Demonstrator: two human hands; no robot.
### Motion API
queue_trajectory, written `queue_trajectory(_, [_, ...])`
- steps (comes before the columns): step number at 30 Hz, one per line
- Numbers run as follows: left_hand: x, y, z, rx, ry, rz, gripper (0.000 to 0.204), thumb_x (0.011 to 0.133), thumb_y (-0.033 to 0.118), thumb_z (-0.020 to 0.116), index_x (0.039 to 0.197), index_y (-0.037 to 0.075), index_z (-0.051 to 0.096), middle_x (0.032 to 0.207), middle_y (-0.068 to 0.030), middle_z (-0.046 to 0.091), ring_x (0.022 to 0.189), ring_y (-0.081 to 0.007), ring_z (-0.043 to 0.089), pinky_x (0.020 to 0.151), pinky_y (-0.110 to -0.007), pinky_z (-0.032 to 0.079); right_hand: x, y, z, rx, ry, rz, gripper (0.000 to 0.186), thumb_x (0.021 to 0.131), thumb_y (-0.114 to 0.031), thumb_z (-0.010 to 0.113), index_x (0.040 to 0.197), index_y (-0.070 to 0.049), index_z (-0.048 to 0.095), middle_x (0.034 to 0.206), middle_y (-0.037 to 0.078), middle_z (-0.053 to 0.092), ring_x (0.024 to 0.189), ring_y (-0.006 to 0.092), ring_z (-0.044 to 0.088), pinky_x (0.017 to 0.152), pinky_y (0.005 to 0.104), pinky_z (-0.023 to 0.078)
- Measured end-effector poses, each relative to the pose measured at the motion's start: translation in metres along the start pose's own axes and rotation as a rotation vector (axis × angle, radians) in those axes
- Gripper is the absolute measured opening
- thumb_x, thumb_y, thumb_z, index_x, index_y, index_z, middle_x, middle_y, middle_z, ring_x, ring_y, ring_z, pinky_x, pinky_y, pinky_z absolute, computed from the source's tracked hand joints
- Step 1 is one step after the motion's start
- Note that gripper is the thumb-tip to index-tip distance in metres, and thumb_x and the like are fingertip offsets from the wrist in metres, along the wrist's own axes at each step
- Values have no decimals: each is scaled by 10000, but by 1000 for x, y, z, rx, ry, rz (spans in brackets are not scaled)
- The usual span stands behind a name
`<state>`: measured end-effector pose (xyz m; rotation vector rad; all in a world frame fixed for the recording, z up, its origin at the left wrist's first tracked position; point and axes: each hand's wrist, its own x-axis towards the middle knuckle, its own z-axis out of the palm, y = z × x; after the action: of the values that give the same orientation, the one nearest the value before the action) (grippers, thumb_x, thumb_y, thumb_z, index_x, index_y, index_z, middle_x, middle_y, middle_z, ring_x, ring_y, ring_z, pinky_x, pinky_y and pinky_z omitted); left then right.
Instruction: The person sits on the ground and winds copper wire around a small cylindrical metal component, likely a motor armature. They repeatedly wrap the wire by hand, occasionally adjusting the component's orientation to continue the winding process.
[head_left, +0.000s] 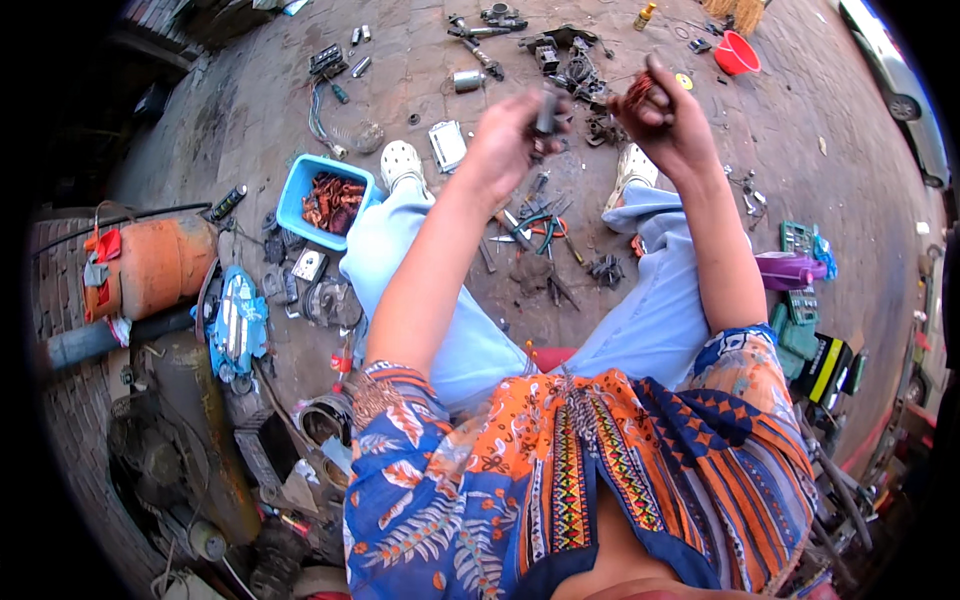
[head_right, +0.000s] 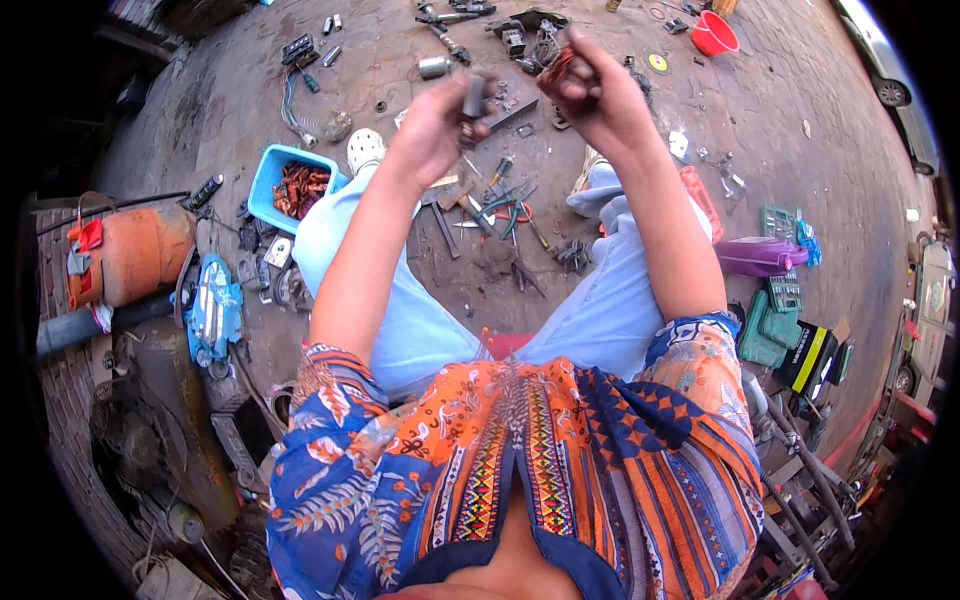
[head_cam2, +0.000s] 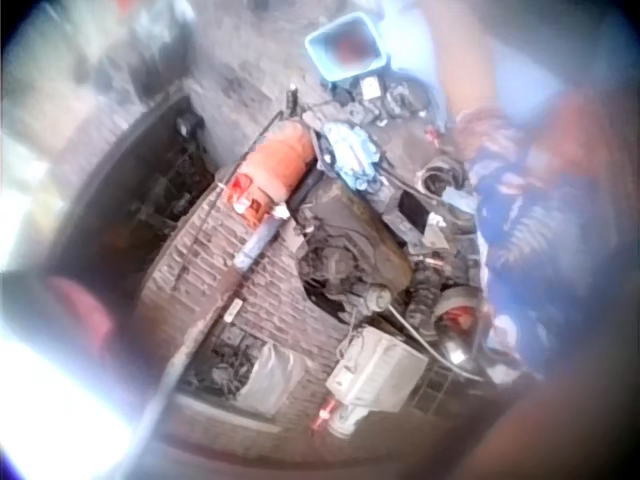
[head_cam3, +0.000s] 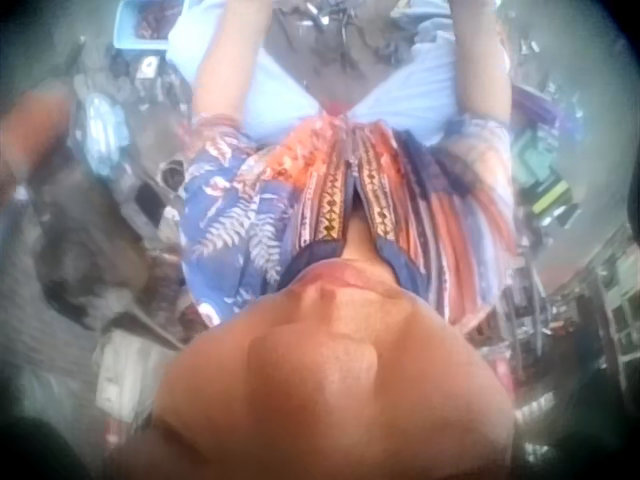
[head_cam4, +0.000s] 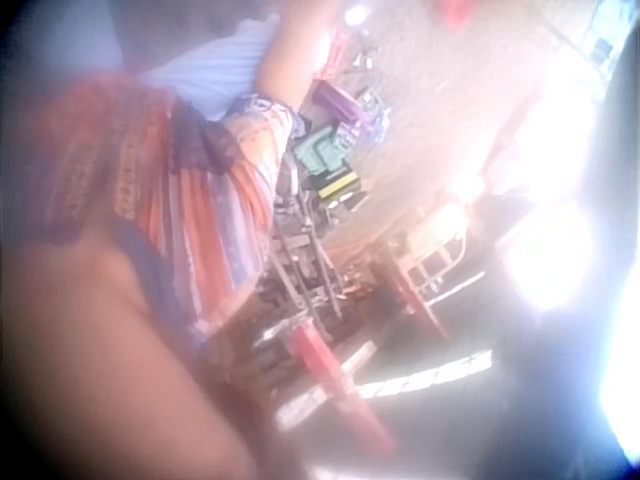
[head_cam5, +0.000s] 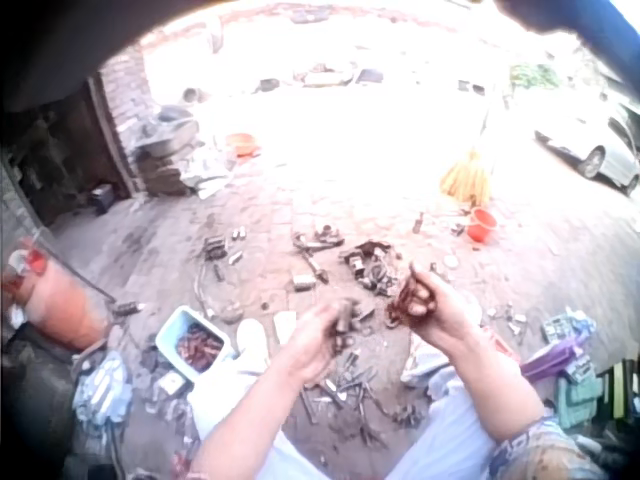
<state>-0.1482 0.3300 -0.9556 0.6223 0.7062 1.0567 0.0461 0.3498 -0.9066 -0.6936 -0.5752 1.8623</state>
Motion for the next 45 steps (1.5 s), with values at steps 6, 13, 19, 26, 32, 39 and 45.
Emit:
queue_trajectory(6, [-62, -75, 25, 295, 51, -134, 228, 905, 155, 549, 1077, 8, 518, 928, -85, 605, 683, -144, 600, 521, -242, 472, -68, 28, -5, 253, 239, -59, 358, 961, -323, 424, 803, -19, 530, 591, 33, 482, 614, 182, 515, 754, 303, 450])
queue_trajectory(13, [-182, -151, 50, 494, 38, 158, 237, 903, 124, 539, 1114, 44, 466, 879, -22, 555, 650, -67, 481, 522, -201, 372, -195, 50, -11, 381, 141, -119, 286, 945, -200, 479, 677, -101, 455, 517, -30, 399, 468, 83, 389, 757, 297, 397])
queue_trajectory(19, [-270, -147, 102, 635, 156, 222, 266, 853, 114, 609, 1075, 22, 495, 813, -30, 570, 625, -64, 507, 520, -213, 413, -295, 47, 26, 423, 55, -173, 323, 951, -220, 490, 650, -126, 417, 470, -53, 332, 476, 86, 395, 798, 314, 418])
queue_trajectory(26, [-315, -126, 138, 233, 283, 217, 290, 813, 125, 677, 1010, 13, 497, 771, -20, 566, 619, -69, 527, 482, -206, 387, -380, 62, 53, 174, -39, -293, 316, 936, -197, 504, 648, -70, 487, 474, -16, 400, 442, 106, 411, 791, 271, 480])
queue_trajectory(32, [-333, -127, 150, 90, 113, 134, 275, 826, 152, 678, 1030, 11, 558, 756, 0, 539, 626, -67, 510, 509, -197, 374, -408, 70, 62, 348, -115, -377, 335, 956, -211, 472, 648, -80, 466, 480, 7, 401, 489, 118, 450, 909, 322, 436])
queue_trajectory(39, [-363, -98, 167, 125, -97, 224, 322, 907, 156, 563, 1167, -29, 520, 904, -14, 543, 752, -78, 493, 628, -203, 384, -403, 49, 73, -506, -200, -926, 446, 966, -281, 303, 1210, 49, 475, 1160, 160, 593, 1146, 270, 520, 1050, 378, 268])
queue_trajectory(45, [-388, -73, 145, 82, -84, 380, 357, 905, 163, 562, 1180, -58, 502, 926, -38, 561, 792, -104, 519, 641, -222, 401, -392, 63, 91, -1889, -90, -1096, 357, 819, -211, 609, 1126, -44, 533, 1058, 99, 617, 1056, 214, 563, 1064, 416, 231])
